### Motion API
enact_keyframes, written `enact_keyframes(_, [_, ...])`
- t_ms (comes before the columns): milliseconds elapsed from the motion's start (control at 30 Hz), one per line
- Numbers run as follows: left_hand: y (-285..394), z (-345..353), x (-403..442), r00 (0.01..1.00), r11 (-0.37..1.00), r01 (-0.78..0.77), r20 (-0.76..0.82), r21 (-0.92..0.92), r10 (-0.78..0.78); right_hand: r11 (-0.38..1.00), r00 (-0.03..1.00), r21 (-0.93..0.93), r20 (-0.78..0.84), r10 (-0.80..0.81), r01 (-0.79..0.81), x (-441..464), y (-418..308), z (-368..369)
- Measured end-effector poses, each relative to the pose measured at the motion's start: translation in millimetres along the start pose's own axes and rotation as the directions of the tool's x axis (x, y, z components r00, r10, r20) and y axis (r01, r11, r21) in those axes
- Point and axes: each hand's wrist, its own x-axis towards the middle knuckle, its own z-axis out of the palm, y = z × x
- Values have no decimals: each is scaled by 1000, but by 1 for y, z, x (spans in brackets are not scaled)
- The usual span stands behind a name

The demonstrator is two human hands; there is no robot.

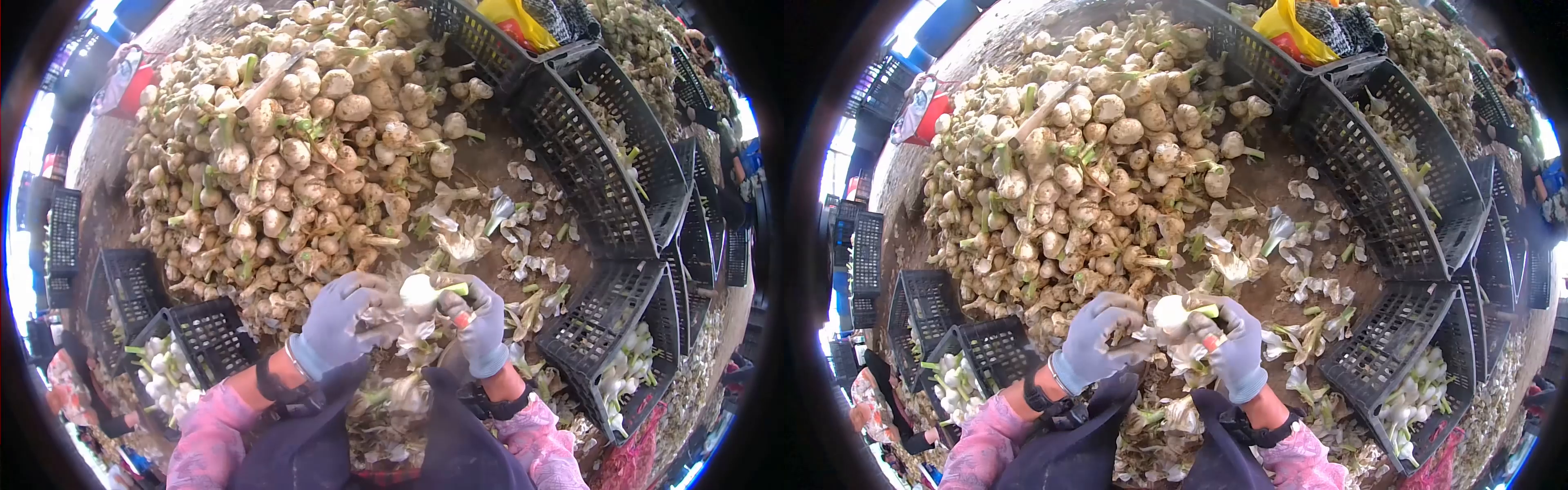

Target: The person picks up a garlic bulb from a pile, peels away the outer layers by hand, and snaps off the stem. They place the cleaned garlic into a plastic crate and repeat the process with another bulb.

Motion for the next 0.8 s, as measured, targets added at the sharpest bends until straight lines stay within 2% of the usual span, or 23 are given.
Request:
enact_keyframes(33, [12, 2, 9, 992, 997, -59, -111, -57, 53, 999, 1000, -42, -8, -1, 0, -1, -5, 4])
enact_keyframes(133, [3, 6, 7, 991, 991, -131, 0, -5, 131, 865, 932, -352, 194, -307, 358, 1, -15, 3])
enact_keyframes(167, [3, 6, 7, 988, 987, -157, -7, -24, 157, 862, 924, -336, 191, -332, 379, 0, -18, 4])
enact_keyframes(267, [5, 0, 4, 942, 927, -334, 45, 170, 331, 914, 964, -310, 118, -236, 262, -3, -16, 7])
enact_keyframes(333, [6, 4, 3, 948, 928, -317, 35, 196, 316, 997, 1000, -70, -6, -29, 28, -6, -11, 17])
enact_keyframes(367, [5, 6, 2, 951, 928, -308, 30, 208, 309, 995, 995, 61, -48, 87, -84, -7, -8, 19])
enact_keyframes(467, [-8, 15, -2, 959, 942, -284, 77, 181, 274, 956, 962, 153, -80, 263, -248, -7, 6, 12])
enact_keyframes(500, [-14, 20, -7, 957, 941, -270, 163, 204, 239, 912, 960, 350, -95, 262, -214, -4, 13, 10])
enact_keyframes(567, [-24, 29, -21, 930, 936, -249, 332, 251, 158, 861, 931, 440, -131, 342, -254, -2, 5, 10])
enact_keyframes(667, [-34, 35, -37, 934, 959, -180, 344, 219, 96, 828, 903, 488, -162, 397, -276, 0, 7, 7])
enact_keyframes(767, [-27, 25, -25, 977, 969, -156, 174, 193, 123, 754, 888, 577, -101, 449, -316, -1, 2, 8])
enact_keyframes(800, [-20, 22, -15, 988, 981, -150, 59, 127, 143, 742, 886, 584, -80, 457, -330, -3, -1, 9])
